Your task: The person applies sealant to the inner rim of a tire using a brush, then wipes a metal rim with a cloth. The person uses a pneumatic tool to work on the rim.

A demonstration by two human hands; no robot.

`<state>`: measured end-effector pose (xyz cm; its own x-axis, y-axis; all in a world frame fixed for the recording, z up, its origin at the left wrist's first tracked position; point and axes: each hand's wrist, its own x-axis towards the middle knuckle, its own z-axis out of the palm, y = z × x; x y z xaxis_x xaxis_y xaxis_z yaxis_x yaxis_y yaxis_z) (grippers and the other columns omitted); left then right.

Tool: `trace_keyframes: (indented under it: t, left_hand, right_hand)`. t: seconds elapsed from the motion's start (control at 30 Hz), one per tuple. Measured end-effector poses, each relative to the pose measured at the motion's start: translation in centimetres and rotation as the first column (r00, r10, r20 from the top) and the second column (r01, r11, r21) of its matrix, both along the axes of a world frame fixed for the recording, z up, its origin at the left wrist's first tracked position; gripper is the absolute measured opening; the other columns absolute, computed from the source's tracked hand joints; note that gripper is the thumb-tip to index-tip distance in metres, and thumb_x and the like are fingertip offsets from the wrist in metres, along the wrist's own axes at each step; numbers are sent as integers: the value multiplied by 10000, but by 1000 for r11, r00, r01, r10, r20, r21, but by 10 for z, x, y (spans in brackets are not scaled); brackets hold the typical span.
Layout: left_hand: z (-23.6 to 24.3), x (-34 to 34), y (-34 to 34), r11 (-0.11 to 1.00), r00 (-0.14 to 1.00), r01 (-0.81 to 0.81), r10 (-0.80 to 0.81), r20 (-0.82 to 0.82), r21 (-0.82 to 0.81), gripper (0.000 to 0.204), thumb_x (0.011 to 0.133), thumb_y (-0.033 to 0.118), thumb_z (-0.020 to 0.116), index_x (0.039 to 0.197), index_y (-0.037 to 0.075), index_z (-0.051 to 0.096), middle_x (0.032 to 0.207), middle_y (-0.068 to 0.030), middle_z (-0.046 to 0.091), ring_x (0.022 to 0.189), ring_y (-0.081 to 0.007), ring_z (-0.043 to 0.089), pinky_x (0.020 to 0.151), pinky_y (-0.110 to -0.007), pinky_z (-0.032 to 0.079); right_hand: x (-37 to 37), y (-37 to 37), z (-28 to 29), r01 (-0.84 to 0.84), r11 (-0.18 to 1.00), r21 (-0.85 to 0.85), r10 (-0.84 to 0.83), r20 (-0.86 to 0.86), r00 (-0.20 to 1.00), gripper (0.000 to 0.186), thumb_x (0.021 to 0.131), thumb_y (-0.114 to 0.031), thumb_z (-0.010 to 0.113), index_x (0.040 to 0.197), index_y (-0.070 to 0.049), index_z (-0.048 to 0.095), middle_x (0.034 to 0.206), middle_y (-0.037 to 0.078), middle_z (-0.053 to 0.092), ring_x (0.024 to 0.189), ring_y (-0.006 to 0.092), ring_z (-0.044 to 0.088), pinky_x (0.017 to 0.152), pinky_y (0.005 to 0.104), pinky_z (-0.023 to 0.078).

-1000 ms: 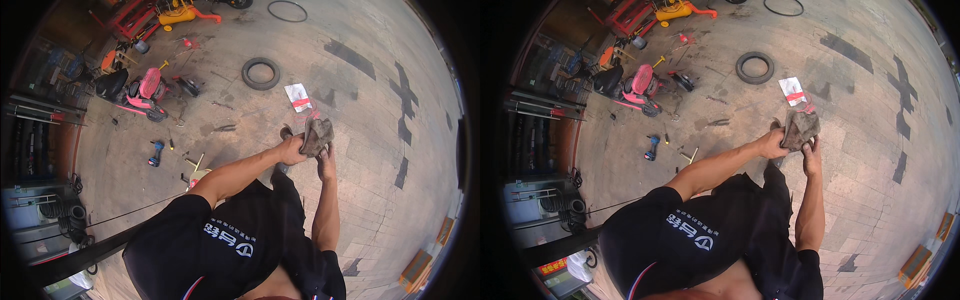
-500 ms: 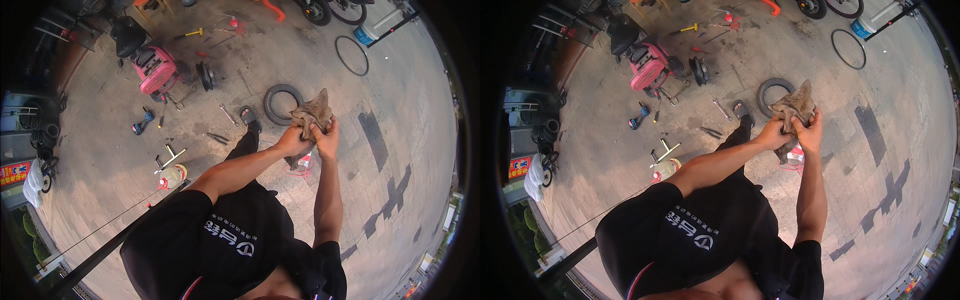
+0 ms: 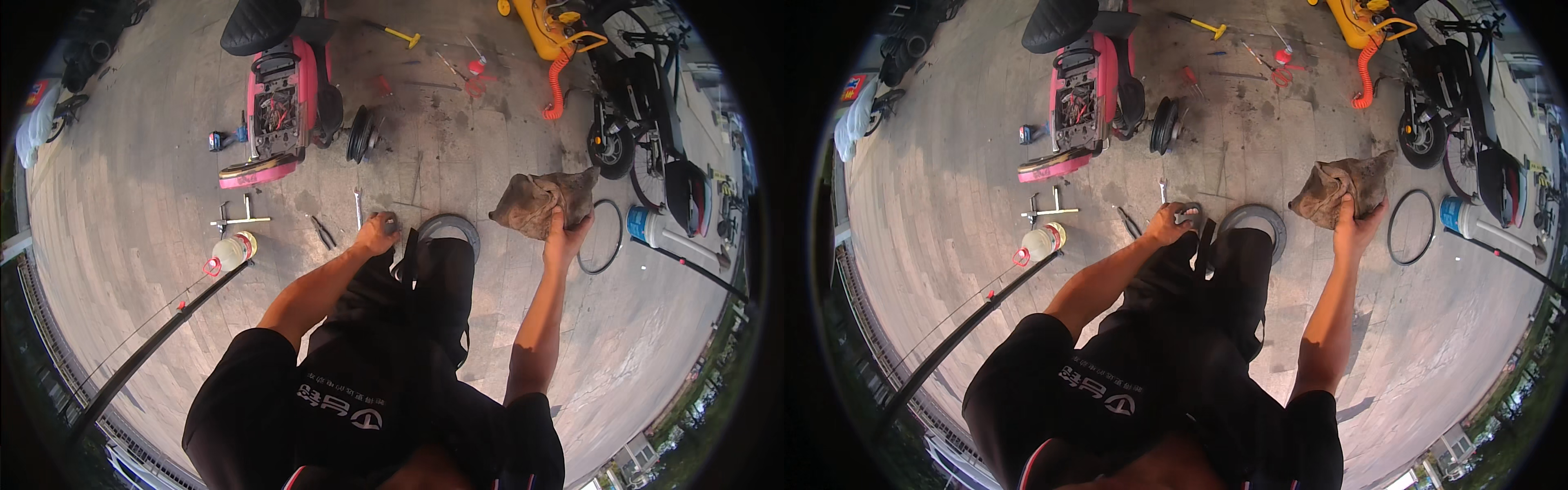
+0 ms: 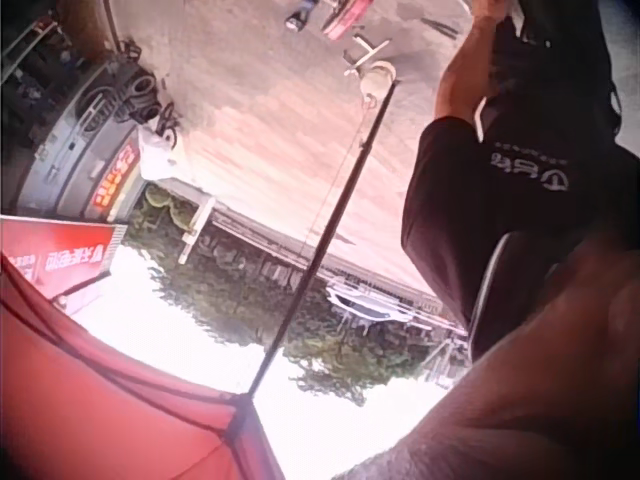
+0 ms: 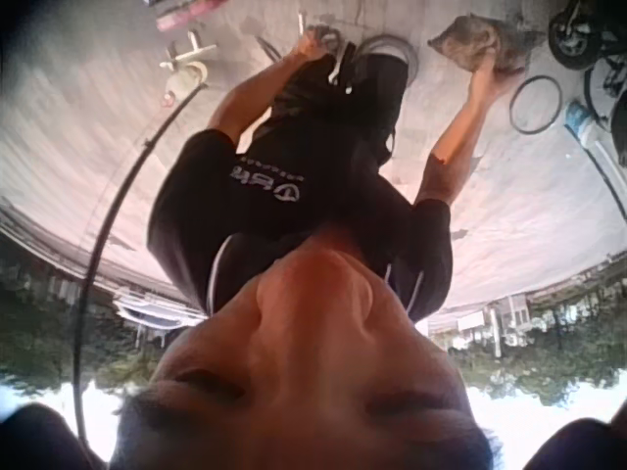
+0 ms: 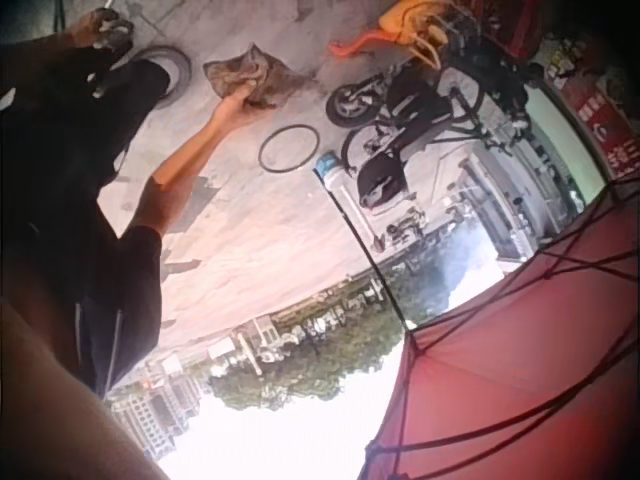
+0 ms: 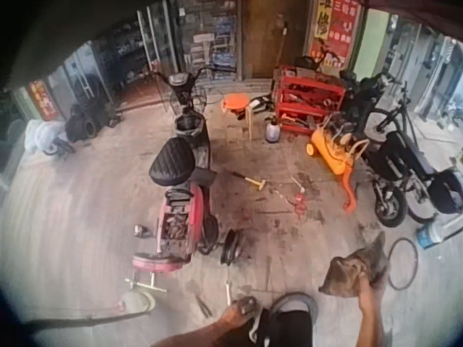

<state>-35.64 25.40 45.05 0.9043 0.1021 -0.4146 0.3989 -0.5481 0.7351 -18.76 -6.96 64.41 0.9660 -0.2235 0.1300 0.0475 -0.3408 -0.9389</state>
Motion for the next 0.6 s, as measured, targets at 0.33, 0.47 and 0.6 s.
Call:
trace_keyframes:
  t: [0.33,0.47,0.6]
  left_hand:
    - [-42,-18,54,660,633,-732,751,-189,171,556,791,324,748,1212,-12,611,1099,-233,681,978,-327,683,850,-398,539]
    - [-56,-16,-4,208,145,-950,954,-261,233,556,810,285,742,1243,-34,601,1131,-202,680,1048,-282,655,912,-369,504]
    - [-79,32,-56,187,92,-961,910,-404,202,558,812,279,750,1247,-33,594,1129,-216,672,1032,-284,657,890,-368,515]
  right_hand:
    - [297,87,-104,-469,817,-334,499,4,867,582,840,-30,643,1380,5,429,1283,204,561,1181,290,567,1017,376,439]
    - [388,132,-185,-683,681,-265,693,-71,718,581,832,-27,627,1376,22,427,1284,209,561,1185,302,571,1016,372,440]
    - [429,151,-244,-796,552,-248,749,-271,604,558,846,-12,608,1373,15,427,1290,204,560,1184,293,566,1027,368,428]
